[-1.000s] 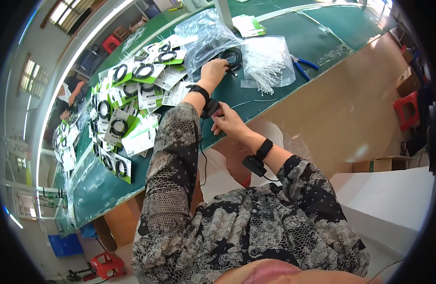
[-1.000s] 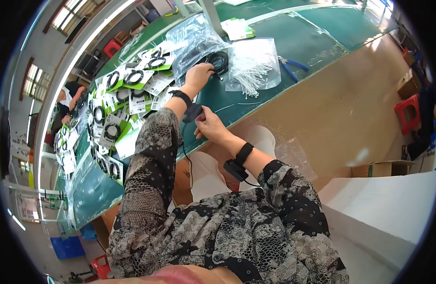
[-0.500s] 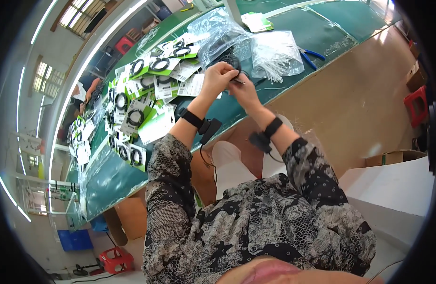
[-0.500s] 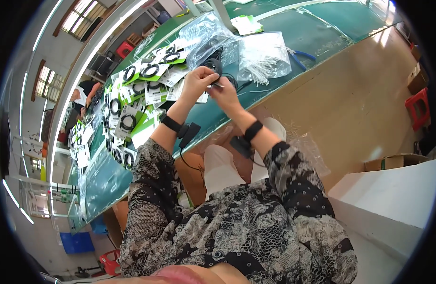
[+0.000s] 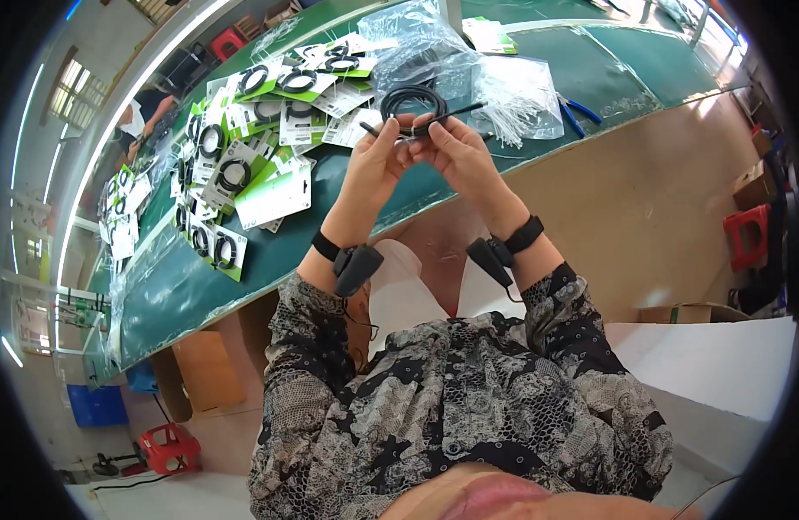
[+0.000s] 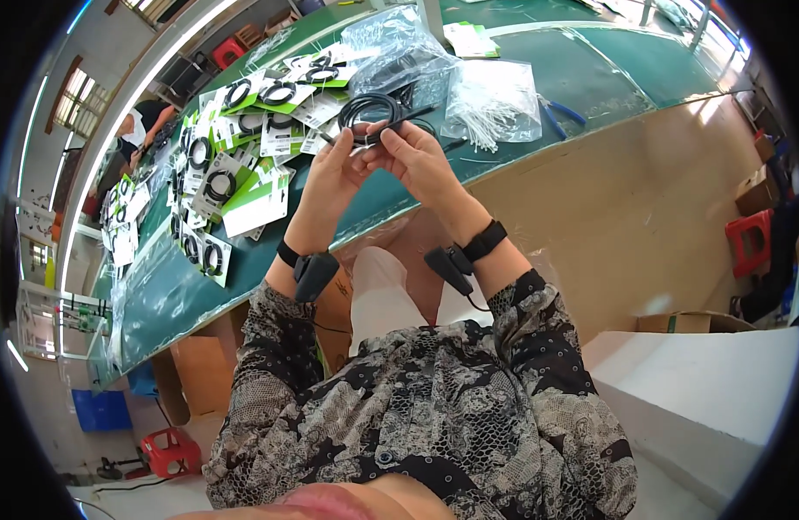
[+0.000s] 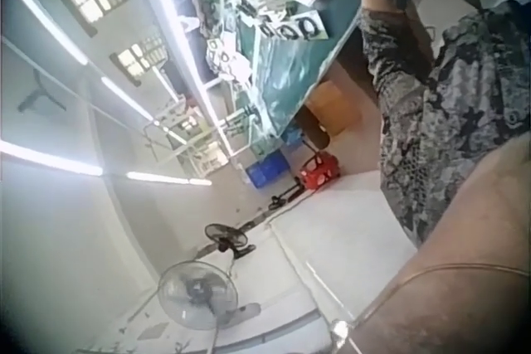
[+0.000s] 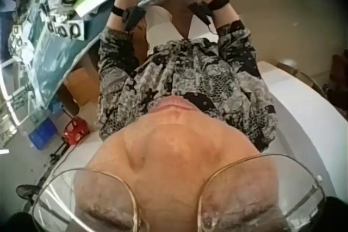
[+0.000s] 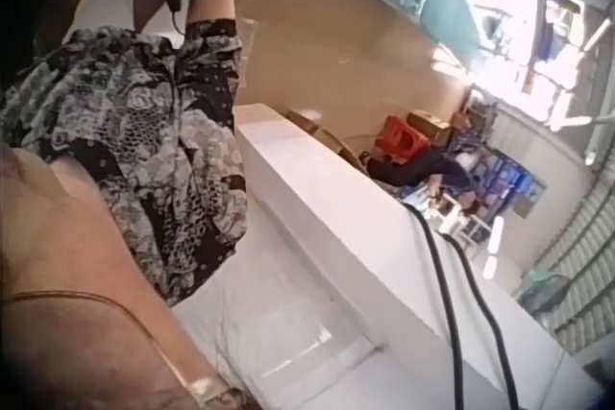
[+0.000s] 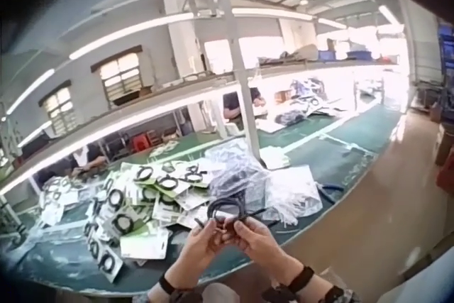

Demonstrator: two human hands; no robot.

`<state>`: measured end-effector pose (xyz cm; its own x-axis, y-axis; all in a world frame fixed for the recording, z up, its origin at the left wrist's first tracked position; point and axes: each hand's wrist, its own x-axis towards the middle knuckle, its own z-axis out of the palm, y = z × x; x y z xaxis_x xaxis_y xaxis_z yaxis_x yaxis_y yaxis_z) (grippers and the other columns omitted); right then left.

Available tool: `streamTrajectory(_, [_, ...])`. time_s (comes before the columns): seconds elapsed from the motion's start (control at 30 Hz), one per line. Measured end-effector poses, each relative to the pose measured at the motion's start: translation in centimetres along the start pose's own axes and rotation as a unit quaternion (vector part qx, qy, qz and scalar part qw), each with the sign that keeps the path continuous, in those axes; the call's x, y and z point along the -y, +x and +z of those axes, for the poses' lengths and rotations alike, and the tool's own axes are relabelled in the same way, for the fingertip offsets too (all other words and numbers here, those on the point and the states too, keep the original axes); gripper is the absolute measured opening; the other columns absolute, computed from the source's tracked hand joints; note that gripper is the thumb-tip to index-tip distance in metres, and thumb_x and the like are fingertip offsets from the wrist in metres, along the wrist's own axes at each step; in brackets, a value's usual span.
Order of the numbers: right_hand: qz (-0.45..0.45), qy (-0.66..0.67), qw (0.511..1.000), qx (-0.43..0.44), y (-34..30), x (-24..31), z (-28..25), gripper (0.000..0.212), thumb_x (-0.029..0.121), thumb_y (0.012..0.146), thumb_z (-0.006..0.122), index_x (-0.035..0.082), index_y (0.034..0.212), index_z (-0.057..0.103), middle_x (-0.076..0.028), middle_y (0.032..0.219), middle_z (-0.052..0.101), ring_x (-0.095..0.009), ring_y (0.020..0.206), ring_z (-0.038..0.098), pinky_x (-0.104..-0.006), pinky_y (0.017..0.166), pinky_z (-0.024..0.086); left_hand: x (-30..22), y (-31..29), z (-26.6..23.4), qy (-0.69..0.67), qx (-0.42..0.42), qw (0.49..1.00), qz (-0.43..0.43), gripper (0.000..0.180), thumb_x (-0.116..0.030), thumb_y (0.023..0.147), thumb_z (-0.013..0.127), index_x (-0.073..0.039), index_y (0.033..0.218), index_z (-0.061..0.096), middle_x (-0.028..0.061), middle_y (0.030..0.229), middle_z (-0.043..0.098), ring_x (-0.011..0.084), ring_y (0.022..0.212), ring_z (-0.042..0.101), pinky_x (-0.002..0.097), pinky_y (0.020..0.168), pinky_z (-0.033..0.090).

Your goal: The person packages a USB cable by threading a plastic tie through the cardboard backing and around the cable, then pulling it tight. They turn the package over to check the back before picking up another cable to repeat the process.

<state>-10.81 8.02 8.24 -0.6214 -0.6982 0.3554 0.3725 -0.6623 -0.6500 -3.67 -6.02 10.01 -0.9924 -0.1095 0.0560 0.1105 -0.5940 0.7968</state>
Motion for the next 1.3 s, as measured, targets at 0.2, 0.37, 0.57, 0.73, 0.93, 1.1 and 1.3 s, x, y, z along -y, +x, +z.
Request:
streamTrajectory(0.2, [0.037, -0.056, 0.991, -0.115, -1.4, -0.1, -0.4, 0.026, 0.026, 0.096, 0.054, 0.001, 0.105, 0.056, -0.008, 0.09, 0.063, -0.012, 0.073, 0.061, -0.0237, 0.066, 0.051, 1.0, -0.7, -1.5, -0.052, -0.022, 0.998, -0.029, 0.026, -0.022, 0.1, 0.045, 0.002, 0.103, 0.055, 0.0043, 0.08, 0.054, 0.0099, 0.065, 0.048, 0.0253, 0.063, 0.043])
streamTrajectory(0.37, [0.044, -0.019, 0.989, -0.14, -1.6, -0.5, 0.2, 0.026, 0.027, 0.094, 0.059, 0.002, 0.097, 0.054, -0.008, 0.084, 0.063, -0.009, 0.058, 0.055, -0.0215, 0.053, 0.046, 2.8, -1.1, -1.8, -0.244, 0.023, 0.961, -0.13, 0.027, -0.019, 0.102, 0.039, 0.004, 0.105, 0.052, 0.0043, 0.076, 0.048, 0.0102, 0.063, 0.044, 0.0268, 0.063, 0.041])
streamTrajectory(0.57, [0.067, -0.057, 0.977, -0.196, -2.0, -0.9, 0.7, 0.026, 0.025, 0.093, 0.061, 0.002, 0.099, 0.051, -0.008, 0.083, 0.063, -0.007, 0.052, 0.052, -0.0199, 0.046, 0.042, 3.9, -1.6, -2.0, -0.235, -0.022, 0.958, -0.165, 0.03, -0.022, 0.102, 0.038, 0.004, 0.111, 0.05, 0.003, 0.074, 0.046, 0.0102, 0.064, 0.045, 0.0254, 0.066, 0.043])
streamTrajectory(0.73, [0.045, -0.063, 0.976, -0.204, -1.8, -1.7, 0.7, 0.027, 0.024, 0.092, 0.062, 0.001, 0.099, 0.049, -0.008, 0.083, 0.062, -0.009, 0.049, 0.052, -0.0211, 0.044, 0.042, 3.5, -2.4, -1.8, -0.178, -0.025, 0.97, -0.164, 0.031, -0.025, 0.101, 0.041, 0.001, 0.115, 0.052, 0.0059, 0.082, 0.056, 0.0101, 0.068, 0.05, 0.0238, 0.066, 0.045])
streamTrajectory(0.93, [0.024, -0.006, 0.987, -0.161, -1.6, -1.9, -0.1, 0.024, 0.026, 0.095, 0.056, 0.004, 0.103, 0.05, -0.008, 0.089, 0.061, -0.009, 0.057, 0.054, -0.0221, 0.049, 0.042, 0.0, -7.7, -5.5, 0.071, -0.082, 0.984, -0.138, 0.029, -0.023, 0.1, 0.046, 0.0, 0.115, 0.055, 0.0075, 0.095, 0.062, 0.0103, 0.07, 0.055, 0.0241, 0.065, 0.047])
streamTrajectory(1.1, [0.011, 0.109, 0.993, -0.032, -2.1, -2.2, 0.1, 0.026, 0.029, 0.095, 0.054, 0.007, 0.109, 0.051, -0.008, 0.094, 0.058, -0.012, 0.062, 0.053, -0.0238, 0.053, 0.042, -2.2, -12.4, -11.0, 0.115, -0.162, 0.98, -0.016, 0.029, -0.022, 0.098, 0.05, 0.002, 0.114, 0.055, 0.0075, 0.097, 0.063, 0.0124, 0.07, 0.057, 0.0258, 0.065, 0.05])
streamTrajectory(1.3, [0.005, 0.152, 0.978, 0.14, -2.0, -2.6, -1.0, 0.035, 0.033, 0.093, 0.054, 0.009, 0.119, 0.048, -0.007, 0.096, 0.055, -0.014, 0.067, 0.051, -0.024, 0.054, 0.041, -4.0, -15.2, -18.4, 0.044, -0.415, 0.909, -0.002, 0.034, -0.022, 0.093, 0.059, 0.002, 0.117, 0.054, 0.0099, 0.1, 0.061, 0.0161, 0.074, 0.059, 0.0289, 0.068, 0.051])
